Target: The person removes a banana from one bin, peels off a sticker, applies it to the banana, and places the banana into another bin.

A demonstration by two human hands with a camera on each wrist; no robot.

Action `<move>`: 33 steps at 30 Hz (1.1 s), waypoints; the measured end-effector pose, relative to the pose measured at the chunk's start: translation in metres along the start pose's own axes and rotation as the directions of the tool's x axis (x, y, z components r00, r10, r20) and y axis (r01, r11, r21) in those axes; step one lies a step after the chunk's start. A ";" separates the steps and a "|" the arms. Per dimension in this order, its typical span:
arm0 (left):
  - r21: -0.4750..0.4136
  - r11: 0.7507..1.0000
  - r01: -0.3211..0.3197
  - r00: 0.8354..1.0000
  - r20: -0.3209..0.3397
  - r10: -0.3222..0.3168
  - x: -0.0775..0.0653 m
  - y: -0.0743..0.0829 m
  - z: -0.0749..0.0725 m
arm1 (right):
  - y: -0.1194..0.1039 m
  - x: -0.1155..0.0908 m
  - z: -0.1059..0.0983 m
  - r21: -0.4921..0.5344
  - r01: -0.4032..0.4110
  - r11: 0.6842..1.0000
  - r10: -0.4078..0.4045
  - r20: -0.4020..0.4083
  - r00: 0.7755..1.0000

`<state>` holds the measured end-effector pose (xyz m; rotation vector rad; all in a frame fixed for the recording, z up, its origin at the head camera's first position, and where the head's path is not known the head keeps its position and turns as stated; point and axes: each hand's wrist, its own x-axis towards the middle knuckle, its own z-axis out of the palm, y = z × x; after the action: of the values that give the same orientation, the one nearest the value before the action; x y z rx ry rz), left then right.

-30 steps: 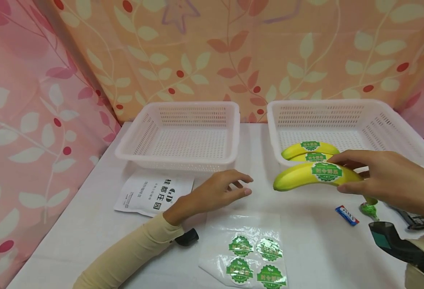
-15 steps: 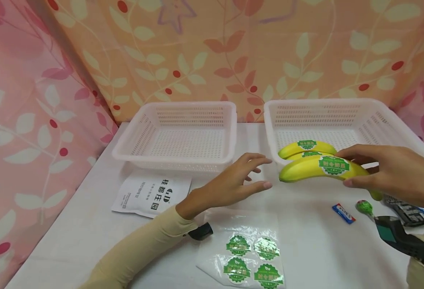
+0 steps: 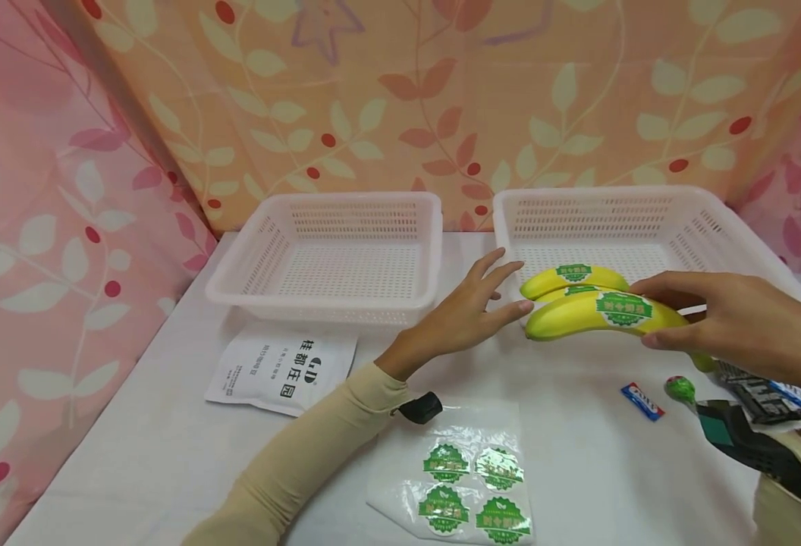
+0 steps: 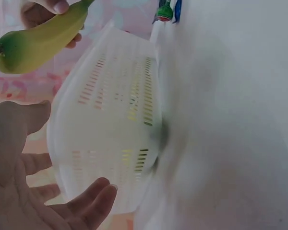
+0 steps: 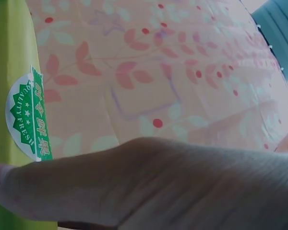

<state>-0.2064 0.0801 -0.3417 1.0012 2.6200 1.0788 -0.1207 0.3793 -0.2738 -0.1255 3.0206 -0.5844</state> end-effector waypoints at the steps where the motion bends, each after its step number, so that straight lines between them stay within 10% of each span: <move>1: 0.004 1.000 0.005 1.000 -0.003 -0.005 0.001 -0.001 0.001 | -0.001 0.001 0.000 -0.002 0.000 1.000 0.000 -0.006 1.000; 10: 0.031 0.999 0.039 0.999 -0.012 -0.038 0.002 -0.005 0.001 | -0.010 0.019 -0.011 -0.004 0.034 0.999 -0.034 -0.100 0.994; 20: 0.022 0.999 0.046 0.999 -0.016 -0.046 0.002 -0.006 0.000 | -0.002 0.084 -0.054 -0.078 0.045 0.996 -0.044 0.022 0.999; 33: -0.040 0.997 0.062 0.998 -0.021 -0.063 0.003 -0.007 0.002 | 0.025 0.148 -0.047 -0.140 0.044 0.989 -0.017 0.189 0.982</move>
<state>-0.2116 0.0793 -0.3476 0.8985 2.6179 1.1279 -0.2734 0.4068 -0.2461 -0.2213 2.8790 -0.3343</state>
